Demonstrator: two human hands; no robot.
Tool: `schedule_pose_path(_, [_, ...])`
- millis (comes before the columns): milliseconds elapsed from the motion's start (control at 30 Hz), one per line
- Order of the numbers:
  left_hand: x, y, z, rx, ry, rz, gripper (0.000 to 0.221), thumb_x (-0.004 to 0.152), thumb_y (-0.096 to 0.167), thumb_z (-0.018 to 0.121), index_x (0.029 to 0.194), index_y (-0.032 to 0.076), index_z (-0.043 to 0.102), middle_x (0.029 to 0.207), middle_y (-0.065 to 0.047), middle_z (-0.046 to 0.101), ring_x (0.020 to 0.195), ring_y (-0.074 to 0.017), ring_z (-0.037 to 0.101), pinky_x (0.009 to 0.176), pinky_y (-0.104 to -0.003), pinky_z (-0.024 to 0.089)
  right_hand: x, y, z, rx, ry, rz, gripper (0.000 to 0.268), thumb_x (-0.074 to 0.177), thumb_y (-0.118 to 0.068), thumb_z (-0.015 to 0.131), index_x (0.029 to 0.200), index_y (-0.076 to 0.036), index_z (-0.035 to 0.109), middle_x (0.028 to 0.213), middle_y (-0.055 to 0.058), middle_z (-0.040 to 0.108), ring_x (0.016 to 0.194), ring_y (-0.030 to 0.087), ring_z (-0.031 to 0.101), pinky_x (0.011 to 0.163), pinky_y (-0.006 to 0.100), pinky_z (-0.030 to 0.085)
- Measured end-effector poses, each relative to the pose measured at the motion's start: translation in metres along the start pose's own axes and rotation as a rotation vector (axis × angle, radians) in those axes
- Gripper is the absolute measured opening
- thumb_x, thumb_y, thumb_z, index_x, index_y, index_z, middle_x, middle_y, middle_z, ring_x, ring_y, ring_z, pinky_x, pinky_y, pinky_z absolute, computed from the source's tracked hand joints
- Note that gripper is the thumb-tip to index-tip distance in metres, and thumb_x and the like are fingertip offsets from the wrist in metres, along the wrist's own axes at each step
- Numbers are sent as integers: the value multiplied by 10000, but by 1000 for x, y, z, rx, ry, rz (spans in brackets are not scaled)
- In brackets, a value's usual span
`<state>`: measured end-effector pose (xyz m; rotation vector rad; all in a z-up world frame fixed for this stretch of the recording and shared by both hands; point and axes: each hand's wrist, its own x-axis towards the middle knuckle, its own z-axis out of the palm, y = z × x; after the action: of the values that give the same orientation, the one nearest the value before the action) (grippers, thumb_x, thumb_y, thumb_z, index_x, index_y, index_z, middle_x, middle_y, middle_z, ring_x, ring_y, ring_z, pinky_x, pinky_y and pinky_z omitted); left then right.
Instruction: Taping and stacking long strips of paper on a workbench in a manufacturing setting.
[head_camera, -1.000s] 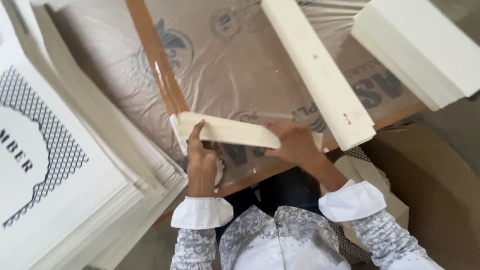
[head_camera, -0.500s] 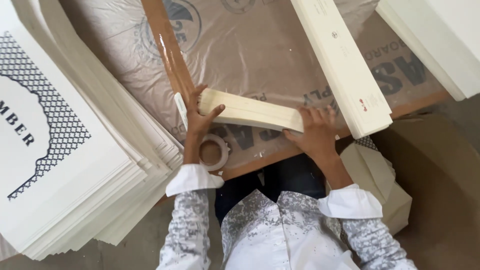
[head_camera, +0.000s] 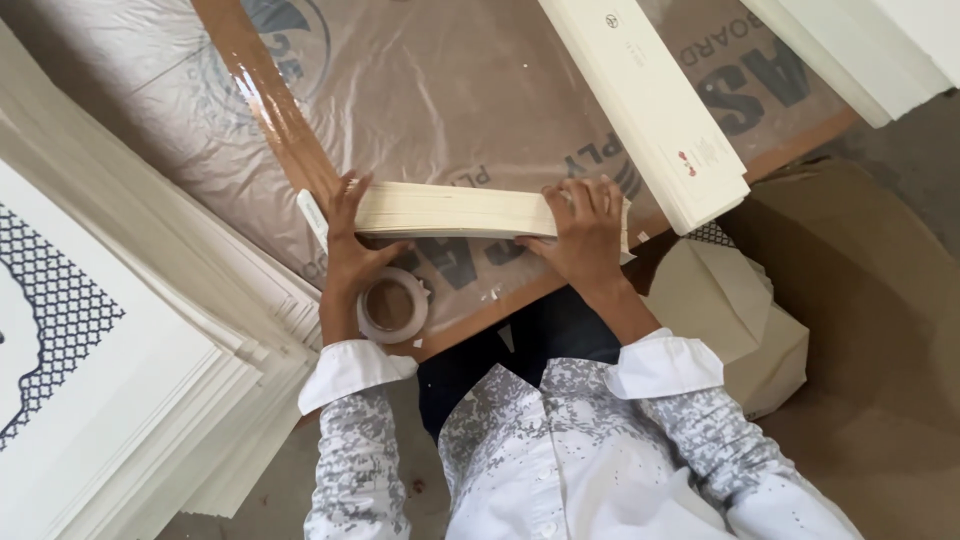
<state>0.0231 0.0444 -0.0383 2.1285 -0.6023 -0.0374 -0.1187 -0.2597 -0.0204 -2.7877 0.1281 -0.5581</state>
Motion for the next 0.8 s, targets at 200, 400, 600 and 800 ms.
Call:
schedule_pose_path(200, [3, -9, -2, -59, 1, -119, 857, 600, 140, 959, 1391, 155, 628, 1452, -119, 537, 1385, -321, 536, 1131, -420, 489, 1, -14, -7, -88, -36, 20, 815, 645, -559, 908, 1225, -49, 651, 1188, 130, 618, 1192, 323, 546, 1150, 618, 296])
schedule_pose_path(400, [2, -7, 3, -204, 5, -168, 800, 601, 42, 919, 1332, 104, 599, 1551, -122, 451, 1386, -301, 506, 1093, -385, 515, -47, 11, -17, 283, 150, 324, 914, 794, -528, 869, 1415, 7, 465, 1378, 218, 445, 1312, 381, 434, 1143, 506, 319])
schedule_pose_path(600, [-3, -16, 0, -351, -62, -165, 1089, 612, 80, 961, 1549, 92, 406, 1491, -92, 527, 1353, -250, 561, 1162, -365, 489, -79, 42, 14, 844, 332, 763, 789, 1042, -544, 533, 1612, -36, 333, 1538, 191, 410, 1440, 300, 388, 1265, 455, 277])
schedule_pose_path(800, [-13, -17, 6, -735, 55, -164, 1088, 705, 148, 897, 1638, 131, 337, 1614, -82, 459, 1499, -255, 459, 1269, -385, 407, -68, 53, 15, 1215, 246, 556, 811, 1100, -605, 169, 1663, -22, 182, 1752, 150, 178, 1639, 266, 144, 1338, 401, 86])
